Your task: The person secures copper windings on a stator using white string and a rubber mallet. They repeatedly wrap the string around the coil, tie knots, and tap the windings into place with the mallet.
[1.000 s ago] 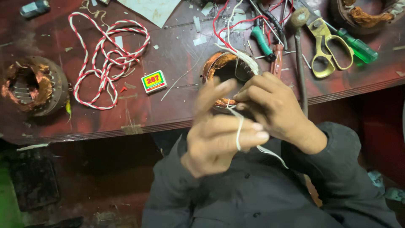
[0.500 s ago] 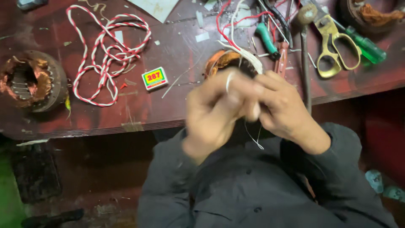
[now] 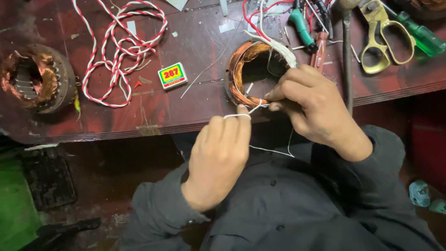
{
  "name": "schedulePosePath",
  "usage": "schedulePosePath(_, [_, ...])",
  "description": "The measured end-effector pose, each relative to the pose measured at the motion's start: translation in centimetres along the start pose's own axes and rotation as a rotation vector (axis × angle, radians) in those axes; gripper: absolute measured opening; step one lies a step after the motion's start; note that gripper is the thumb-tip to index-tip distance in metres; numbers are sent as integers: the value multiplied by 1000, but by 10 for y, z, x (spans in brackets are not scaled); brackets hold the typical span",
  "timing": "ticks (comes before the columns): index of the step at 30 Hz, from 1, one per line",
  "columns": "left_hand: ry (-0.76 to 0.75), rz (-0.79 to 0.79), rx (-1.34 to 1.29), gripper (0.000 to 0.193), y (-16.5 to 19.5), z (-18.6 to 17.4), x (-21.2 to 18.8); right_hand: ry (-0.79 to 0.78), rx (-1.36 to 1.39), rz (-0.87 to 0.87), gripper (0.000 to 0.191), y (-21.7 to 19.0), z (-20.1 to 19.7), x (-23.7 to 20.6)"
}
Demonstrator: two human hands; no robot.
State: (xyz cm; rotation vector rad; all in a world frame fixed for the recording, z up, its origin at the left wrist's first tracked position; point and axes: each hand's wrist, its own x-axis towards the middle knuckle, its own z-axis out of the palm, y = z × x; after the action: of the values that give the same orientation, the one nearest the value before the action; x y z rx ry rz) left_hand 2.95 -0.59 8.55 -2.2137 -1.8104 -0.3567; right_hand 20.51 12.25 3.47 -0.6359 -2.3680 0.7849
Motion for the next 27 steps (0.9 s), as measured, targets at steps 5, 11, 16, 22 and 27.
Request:
schedulePosePath(5, [108, 227, 42, 5, -9, 8, 8, 11, 2, 9, 17, 0, 0, -1])
schedulePosePath(11, [112, 266, -366, 13, -35, 27, 32, -27, 18, 24, 17, 1, -2, -1])
schedulePosePath(16, [141, 165, -599, 15, -47, 44, 59, -30, 17, 7, 17, 2, -1, -1])
schedulePosePath(22, [120, 81, -549, 20, -41, 26, 25, 62, -23, -40, 19, 0, 5, -3])
schedulePosePath(27, [97, 2, -620, 21, -40, 25, -5, 60, -49, 6, 21, -2, 5, -7])
